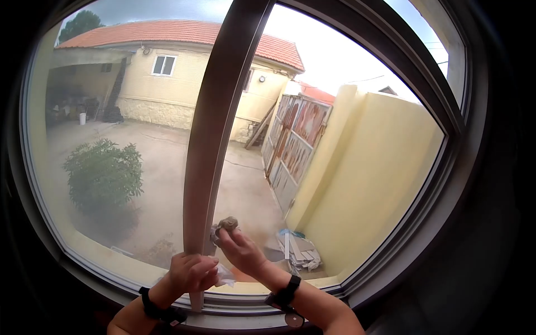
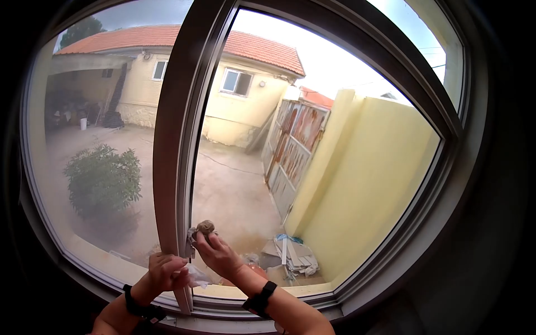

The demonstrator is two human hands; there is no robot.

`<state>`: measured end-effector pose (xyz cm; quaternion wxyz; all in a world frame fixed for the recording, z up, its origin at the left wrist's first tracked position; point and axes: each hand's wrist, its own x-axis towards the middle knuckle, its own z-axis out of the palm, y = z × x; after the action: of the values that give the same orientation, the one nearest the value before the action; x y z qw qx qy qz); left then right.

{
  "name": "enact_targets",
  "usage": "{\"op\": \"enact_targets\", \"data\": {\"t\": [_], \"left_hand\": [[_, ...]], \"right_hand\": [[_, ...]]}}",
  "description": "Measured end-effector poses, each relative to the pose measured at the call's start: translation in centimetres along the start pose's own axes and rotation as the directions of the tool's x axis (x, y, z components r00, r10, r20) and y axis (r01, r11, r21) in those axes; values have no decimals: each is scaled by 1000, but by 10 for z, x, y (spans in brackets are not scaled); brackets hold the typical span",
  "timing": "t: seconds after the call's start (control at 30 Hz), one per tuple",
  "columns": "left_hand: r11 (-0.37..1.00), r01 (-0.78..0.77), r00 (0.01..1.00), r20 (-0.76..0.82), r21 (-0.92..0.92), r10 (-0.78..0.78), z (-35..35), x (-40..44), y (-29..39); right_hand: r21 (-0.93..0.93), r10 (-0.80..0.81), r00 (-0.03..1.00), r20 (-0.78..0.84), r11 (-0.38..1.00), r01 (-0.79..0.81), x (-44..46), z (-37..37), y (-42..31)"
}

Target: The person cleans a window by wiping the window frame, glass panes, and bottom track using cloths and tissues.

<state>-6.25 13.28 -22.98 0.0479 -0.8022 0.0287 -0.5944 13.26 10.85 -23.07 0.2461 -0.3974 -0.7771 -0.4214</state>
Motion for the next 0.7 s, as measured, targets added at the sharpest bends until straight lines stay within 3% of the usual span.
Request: {"op": "enact_targets", "data": {"t": [0.07,0.13,0.27,0.33,0.37,0.4,0.5,0.57,0.6,0.7], "left_hand": [[1000,-4,1000,-17,3,4,-3,2,4],[1000,3,1000,21,9,-3,-8,-1,9],[986,4,1000,-1,165,-4,-13,-9,4],[973,105,989,-124,205,-81,-12,-16,0],[985,151,978,-156,81,-137,-13,-16,-2],[986,149,981,-136,81,-137,-14,-16,-1],[958,162,984,-109,238,-140,-13,-11,1],[982,148,989,17,-116,-147,-8,-6,-3],[983,144,989,30,-114,-142,-4,-6,-3],[996,29,999,20,-88,-27,5,-16,-8]], "right_hand": [[-64,-2,1000,-19,998,1,-12,-3,1],[-10,-27,999,26,1000,27,-5,-11,12],[107,169,959,-227,983,-148,82,-57,46],[29,183,958,-219,983,-180,109,-63,52],[34,166,952,-255,986,-162,110,-59,49],[37,147,945,-292,989,-143,107,-54,47],[165,142,961,-237,981,-104,74,-35,33],[212,100,991,-85,974,-80,36,-18,18],[191,31,999,-26,981,-26,15,-8,13],[37,109,994,2,993,-109,-28,-5,-4]]}}
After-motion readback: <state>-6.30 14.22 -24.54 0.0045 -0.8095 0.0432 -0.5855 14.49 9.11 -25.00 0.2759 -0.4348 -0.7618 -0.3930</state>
